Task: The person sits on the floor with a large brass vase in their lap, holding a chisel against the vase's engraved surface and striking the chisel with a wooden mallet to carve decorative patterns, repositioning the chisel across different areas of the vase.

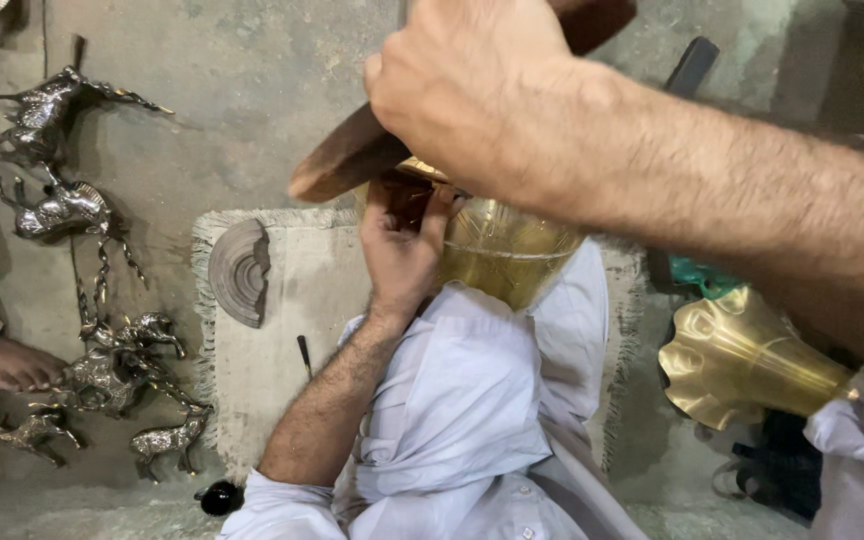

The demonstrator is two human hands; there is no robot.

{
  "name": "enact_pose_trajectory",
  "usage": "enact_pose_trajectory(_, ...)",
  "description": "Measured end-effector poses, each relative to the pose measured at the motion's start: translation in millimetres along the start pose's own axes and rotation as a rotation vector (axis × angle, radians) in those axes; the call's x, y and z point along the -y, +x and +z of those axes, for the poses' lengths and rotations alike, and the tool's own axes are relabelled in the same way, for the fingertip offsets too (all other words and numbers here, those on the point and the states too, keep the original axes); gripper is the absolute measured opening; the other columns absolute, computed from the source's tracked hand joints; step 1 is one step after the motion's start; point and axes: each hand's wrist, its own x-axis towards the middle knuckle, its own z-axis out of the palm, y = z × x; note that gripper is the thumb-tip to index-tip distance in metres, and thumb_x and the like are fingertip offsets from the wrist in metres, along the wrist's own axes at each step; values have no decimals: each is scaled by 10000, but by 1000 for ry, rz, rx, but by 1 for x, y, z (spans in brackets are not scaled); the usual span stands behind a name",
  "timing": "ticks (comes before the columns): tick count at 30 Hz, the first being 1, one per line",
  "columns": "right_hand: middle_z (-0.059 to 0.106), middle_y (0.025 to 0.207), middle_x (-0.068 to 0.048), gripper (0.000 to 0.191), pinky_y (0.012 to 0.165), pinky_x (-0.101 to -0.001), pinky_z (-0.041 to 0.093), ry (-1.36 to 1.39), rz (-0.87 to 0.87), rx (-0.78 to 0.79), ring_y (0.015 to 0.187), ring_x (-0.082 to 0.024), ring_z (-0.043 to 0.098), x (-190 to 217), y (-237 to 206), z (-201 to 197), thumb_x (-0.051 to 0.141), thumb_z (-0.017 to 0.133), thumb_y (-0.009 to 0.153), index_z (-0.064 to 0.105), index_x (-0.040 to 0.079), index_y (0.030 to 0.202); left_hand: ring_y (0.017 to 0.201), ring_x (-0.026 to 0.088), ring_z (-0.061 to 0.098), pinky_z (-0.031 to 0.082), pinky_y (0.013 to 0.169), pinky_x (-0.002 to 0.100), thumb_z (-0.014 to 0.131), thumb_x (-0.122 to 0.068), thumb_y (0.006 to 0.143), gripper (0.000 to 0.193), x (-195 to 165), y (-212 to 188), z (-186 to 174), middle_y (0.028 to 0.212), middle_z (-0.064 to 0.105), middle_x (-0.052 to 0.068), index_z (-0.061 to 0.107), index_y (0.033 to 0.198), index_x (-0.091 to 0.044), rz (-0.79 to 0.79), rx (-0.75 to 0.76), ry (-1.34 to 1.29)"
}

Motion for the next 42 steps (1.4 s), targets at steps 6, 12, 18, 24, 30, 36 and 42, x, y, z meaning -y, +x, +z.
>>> enact_pose_trajectory(6, 723, 803, -163, 240, 560, -444, 593, 106, 4, -47, 760, -323, 742, -11, -2, 3, 142, 770, 844, 707, 24, 1044, 1030, 185, 743, 639, 923, 302, 669, 43, 1010, 230, -2, 5, 2, 1102, 747, 149, 535, 1197, 48, 4, 19, 87)
enact_pose_trajectory(12, 732, 824, -164, 253, 598, -422, 604, 78, 7, -85, 784, -308, 749, -21, -11, 9, 81, 766, 807, 714, 10, 1044, 1005, 174, 743, 631, 893, 290, 676, 13, 1016, 230, -8, 9, 1, 1067, 753, 136, 540, 1198, 53, -26, 58, 170)
enact_pose_trajectory(18, 727, 836, -168, 228, 589, -431, 598, 56, 72, -40, 778, -321, 746, -26, -19, 10, 56, 731, 860, 706, 13, 1082, 1010, 163, 763, 654, 889, 297, 695, -28, 990, 262, -20, 13, -2, 1083, 765, 129, 576, 1211, 48, -75, 104, 335)
enact_pose_trajectory(24, 725, 860, -172, 287, 631, -451, 588, 156, 58, -94, 825, -355, 731, -39, -29, 17, 70, 775, 754, 706, 24, 1029, 1004, 164, 771, 656, 891, 296, 706, -13, 977, 234, -23, 19, 0, 1073, 777, 131, 596, 1176, 44, -41, 135, 350)
enact_pose_trajectory(30, 712, 853, -183, 325, 643, -454, 583, 205, 98, -73, 777, -364, 720, -50, -36, 24, 94, 796, 739, 701, 36, 1044, 1011, 177, 772, 671, 895, 309, 696, 24, 986, 171, -19, 24, 1, 1078, 782, 137, 611, 1131, 55, -32, 185, 302)
enact_pose_trajectory(36, 703, 860, -200, 343, 626, -447, 586, 312, 169, -95, 742, -354, 715, -51, -47, 26, 222, 808, 897, 685, 5, 1132, 1020, 159, 771, 667, 911, 305, 689, 14, 997, 224, -23, 30, -4, 1088, 776, 137, 616, 1204, 56, 36, 297, 356)
enact_pose_trajectory(42, 715, 873, -196, 408, 638, -452, 586, 279, 234, -68, 757, -360, 715, -57, -59, 33, 170, 812, 827, 698, 40, 1196, 1002, 142, 769, 672, 895, 303, 684, -8, 1011, 235, -27, 37, -4, 1065, 789, 132, 604, 1223, 55, -36, 349, 347)
